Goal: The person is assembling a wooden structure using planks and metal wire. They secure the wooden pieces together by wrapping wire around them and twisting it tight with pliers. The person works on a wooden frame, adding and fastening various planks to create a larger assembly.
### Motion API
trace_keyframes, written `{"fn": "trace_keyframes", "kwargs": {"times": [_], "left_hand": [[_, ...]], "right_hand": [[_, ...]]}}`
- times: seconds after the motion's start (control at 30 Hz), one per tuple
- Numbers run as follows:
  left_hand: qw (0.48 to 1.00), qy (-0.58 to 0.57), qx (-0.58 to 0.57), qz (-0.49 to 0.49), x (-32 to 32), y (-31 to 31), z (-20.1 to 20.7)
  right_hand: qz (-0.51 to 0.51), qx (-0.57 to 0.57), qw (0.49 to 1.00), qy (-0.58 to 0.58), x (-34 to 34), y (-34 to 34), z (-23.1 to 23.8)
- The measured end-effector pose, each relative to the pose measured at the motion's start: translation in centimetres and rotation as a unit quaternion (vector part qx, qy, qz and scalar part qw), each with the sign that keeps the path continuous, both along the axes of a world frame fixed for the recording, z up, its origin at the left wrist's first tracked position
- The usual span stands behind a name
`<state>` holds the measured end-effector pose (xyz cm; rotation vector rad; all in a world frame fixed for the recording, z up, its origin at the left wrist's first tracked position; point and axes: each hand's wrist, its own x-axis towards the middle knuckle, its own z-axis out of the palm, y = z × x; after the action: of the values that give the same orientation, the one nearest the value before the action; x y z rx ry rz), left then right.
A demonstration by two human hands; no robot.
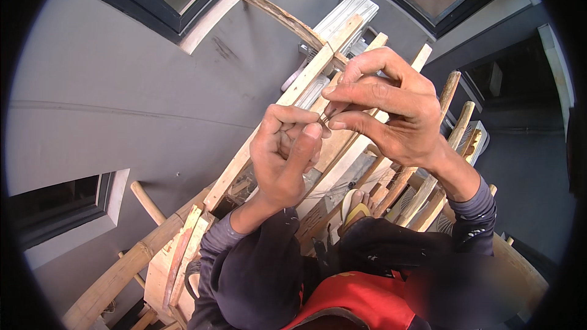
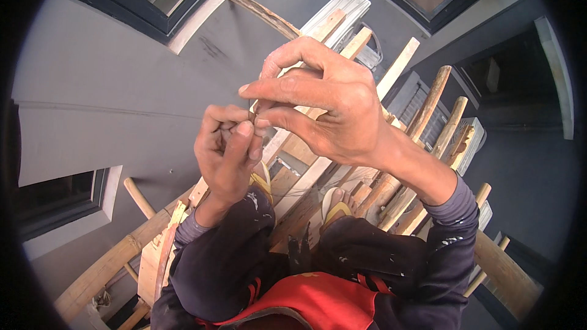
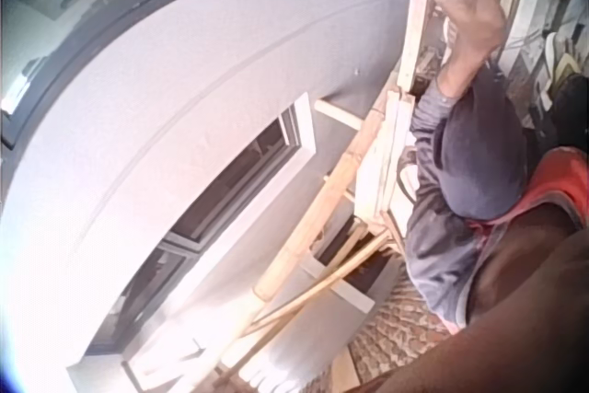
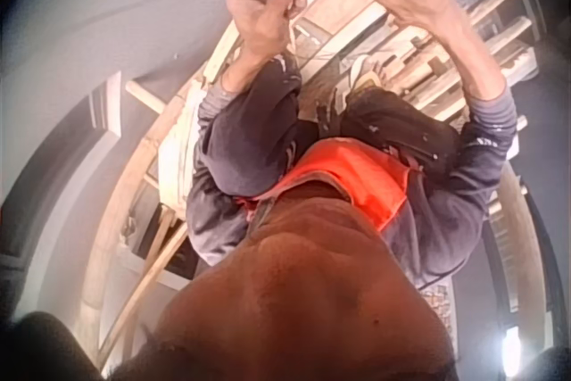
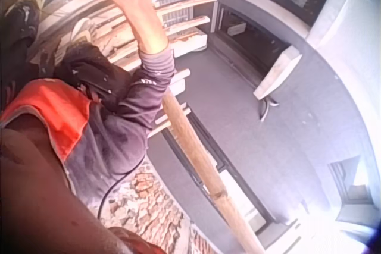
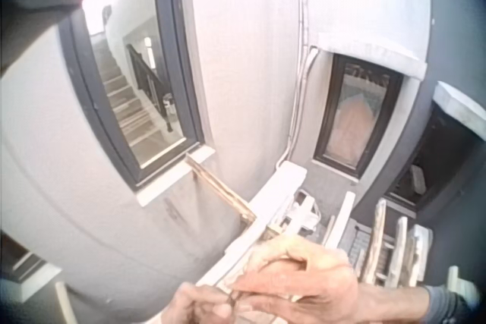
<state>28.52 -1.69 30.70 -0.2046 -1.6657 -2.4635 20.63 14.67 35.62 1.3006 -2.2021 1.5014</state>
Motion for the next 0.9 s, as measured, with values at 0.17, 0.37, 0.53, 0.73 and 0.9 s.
{"fn": "trace_keyframes", "kwargs": {"times": [0.17,0.37,0.53,0.73,0.9], "left_hand": [[0.999,-0.024,0.004,0.020,-0.1,0.0,0.4],[1.000,-0.015,-0.002,0.017,0.0,-0.3,0.0],[1.000,-0.018,-0.010,0.017,0.0,-0.3,0.0],[0.999,-0.013,-0.006,0.035,0.0,0.2,-0.1],[0.994,-0.002,-0.089,0.058,0.1,0.1,-0.4]], "right_hand": [[-0.014,-0.014,1.000,0.017,-0.2,0.0,-0.3],[-0.012,-0.013,1.000,0.004,0.2,-0.5,-0.7],[-0.019,-0.036,0.999,-0.022,0.4,-0.8,-1.2],[-0.039,0.022,0.995,0.091,0.1,-0.6,-1.2],[-0.049,0.031,0.994,0.090,0.3,-0.6,-1.1]]}}
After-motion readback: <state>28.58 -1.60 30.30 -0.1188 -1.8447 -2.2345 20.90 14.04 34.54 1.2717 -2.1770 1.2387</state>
